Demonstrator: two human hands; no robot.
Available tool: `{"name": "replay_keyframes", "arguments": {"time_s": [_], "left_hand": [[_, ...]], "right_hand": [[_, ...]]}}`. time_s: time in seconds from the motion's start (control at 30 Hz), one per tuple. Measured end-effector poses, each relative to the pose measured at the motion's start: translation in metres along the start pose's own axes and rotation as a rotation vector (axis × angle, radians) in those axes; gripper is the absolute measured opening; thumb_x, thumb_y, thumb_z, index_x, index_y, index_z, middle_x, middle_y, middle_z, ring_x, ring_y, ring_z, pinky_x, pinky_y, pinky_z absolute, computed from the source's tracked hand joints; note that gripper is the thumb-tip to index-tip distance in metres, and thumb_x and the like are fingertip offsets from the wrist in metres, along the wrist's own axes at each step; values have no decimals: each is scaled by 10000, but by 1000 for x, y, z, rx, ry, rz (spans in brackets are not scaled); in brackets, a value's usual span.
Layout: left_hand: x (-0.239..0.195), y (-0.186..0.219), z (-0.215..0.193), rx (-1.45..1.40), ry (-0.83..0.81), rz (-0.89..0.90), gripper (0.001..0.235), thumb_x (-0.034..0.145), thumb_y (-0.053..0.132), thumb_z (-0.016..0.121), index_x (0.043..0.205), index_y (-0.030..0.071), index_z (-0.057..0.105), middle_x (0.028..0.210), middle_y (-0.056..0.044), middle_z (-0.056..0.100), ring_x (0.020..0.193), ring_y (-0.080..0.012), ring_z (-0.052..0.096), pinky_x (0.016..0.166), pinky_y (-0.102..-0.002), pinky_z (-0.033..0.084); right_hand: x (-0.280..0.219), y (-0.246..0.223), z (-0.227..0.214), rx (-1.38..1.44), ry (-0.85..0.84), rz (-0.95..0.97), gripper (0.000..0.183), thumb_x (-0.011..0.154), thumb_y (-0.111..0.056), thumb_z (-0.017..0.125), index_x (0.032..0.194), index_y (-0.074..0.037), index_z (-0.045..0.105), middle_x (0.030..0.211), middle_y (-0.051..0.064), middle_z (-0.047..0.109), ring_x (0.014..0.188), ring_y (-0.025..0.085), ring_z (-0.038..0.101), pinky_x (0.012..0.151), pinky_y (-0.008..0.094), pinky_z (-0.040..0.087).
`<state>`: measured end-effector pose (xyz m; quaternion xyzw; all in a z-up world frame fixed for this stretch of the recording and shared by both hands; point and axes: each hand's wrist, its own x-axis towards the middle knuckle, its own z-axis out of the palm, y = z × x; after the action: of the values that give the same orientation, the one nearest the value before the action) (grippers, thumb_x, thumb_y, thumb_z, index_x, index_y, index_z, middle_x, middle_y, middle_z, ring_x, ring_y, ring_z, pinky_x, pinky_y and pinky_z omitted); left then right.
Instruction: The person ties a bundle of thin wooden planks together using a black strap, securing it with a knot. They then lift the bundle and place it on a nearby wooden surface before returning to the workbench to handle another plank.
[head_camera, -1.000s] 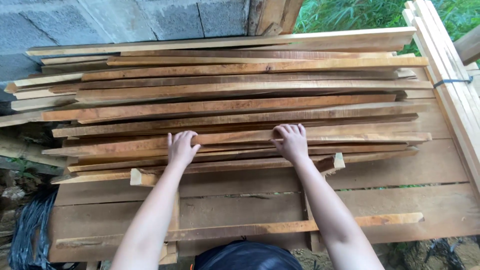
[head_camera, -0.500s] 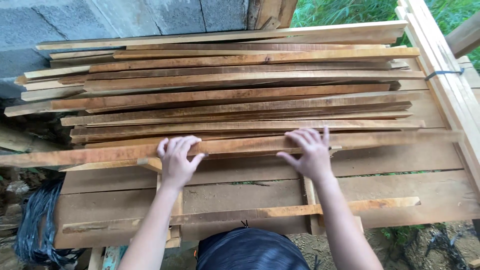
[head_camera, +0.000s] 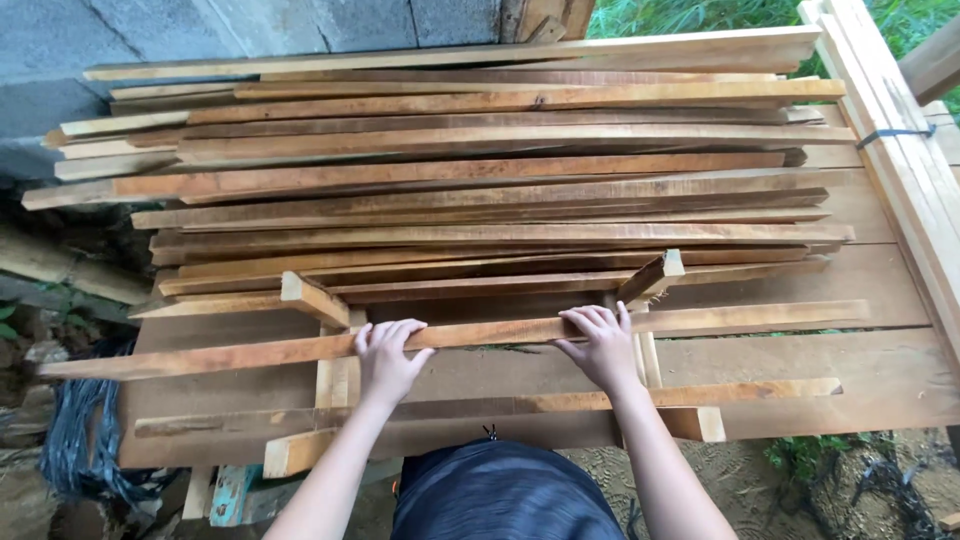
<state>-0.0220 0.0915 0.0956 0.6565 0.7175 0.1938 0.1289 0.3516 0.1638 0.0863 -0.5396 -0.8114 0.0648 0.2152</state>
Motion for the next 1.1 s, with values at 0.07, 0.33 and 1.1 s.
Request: {"name": "replay_keyframes", "arguments": {"time_s": [0.07,0.33,1.1], "left_hand": [[4,-18,27,8,-38,-28,489,756,384,850,1206,359,660,1239,155,681,1228,-122,564,1182,-514,239],[31,-61,102,110,-267,-183,467,804,359,835,1219,366,623,1257,166,652,1332,-131,521,1247,-590,170],[-81,6,82,33,-269,490,289,891,310,719,1138,162,747,1128,21,664,955,-200,571,853,-363,452]], "right_hand": [[0,5,26,8,-42,29,536,706,-440,848,1217,-375,701,1174,-134,715,1205,145,604,1199,574,282],[8,36,119,-15,-142,184,158,909,-456,718,1046,-378,729,1094,-178,713,1107,116,666,1121,497,419],[9,-27,112,28,-409,66,455,915,-460,648,1309,-237,609,1243,-14,638,1216,275,552,1139,743,242]]}}
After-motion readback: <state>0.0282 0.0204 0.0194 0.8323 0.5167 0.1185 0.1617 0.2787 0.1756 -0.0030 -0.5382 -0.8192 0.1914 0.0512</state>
